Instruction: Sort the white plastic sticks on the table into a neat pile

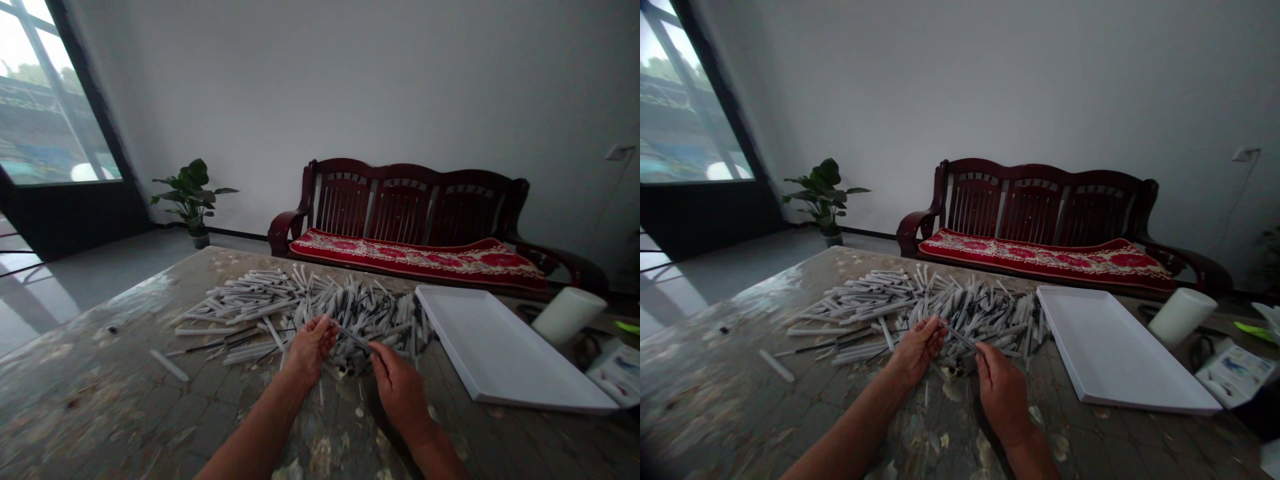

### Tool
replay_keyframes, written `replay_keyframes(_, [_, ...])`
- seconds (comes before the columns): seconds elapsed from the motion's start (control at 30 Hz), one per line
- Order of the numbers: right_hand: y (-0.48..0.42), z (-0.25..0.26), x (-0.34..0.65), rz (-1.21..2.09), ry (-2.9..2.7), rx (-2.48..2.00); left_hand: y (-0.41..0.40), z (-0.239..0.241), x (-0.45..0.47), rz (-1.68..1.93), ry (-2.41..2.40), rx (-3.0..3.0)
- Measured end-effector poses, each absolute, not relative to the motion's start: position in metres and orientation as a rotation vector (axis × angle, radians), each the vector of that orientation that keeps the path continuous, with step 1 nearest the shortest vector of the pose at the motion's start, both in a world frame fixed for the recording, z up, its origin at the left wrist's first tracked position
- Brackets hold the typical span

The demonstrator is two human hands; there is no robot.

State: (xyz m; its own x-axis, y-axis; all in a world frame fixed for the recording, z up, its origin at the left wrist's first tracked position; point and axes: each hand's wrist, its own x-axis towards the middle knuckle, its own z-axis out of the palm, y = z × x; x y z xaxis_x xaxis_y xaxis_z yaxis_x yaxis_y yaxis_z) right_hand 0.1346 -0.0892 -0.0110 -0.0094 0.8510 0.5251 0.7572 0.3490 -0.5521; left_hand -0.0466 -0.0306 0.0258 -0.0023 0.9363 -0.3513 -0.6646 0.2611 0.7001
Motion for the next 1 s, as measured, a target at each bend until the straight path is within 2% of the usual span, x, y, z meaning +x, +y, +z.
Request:
replay_keyframes(0.37, [-0.090,-0.009,0.138,-0.056,-1.884,-1.389,-0.033,0.020,-0.041,1.322,0.990,0.561])
replay_keyframes(0.5, [-0.092,-0.009,0.137,0.006,-1.849,-1.416,-0.034,0.019,-0.039,1.350,0.992,0.643])
replay_keyframes(0.67, [-0.091,-0.003,0.131,0.394,-1.652,-1.509,-0.034,0.021,-0.040,1.383,0.954,0.726])
replay_keyframes(0.9, [-0.085,0.004,0.130,1.255,-1.211,-1.395,-0.035,0.027,-0.044,1.374,0.941,0.844])
replay_keyframes(1.0, [-0.087,0.009,0.129,1.406,-1.219,-1.380,-0.033,0.026,-0.043,1.373,0.939,0.856])
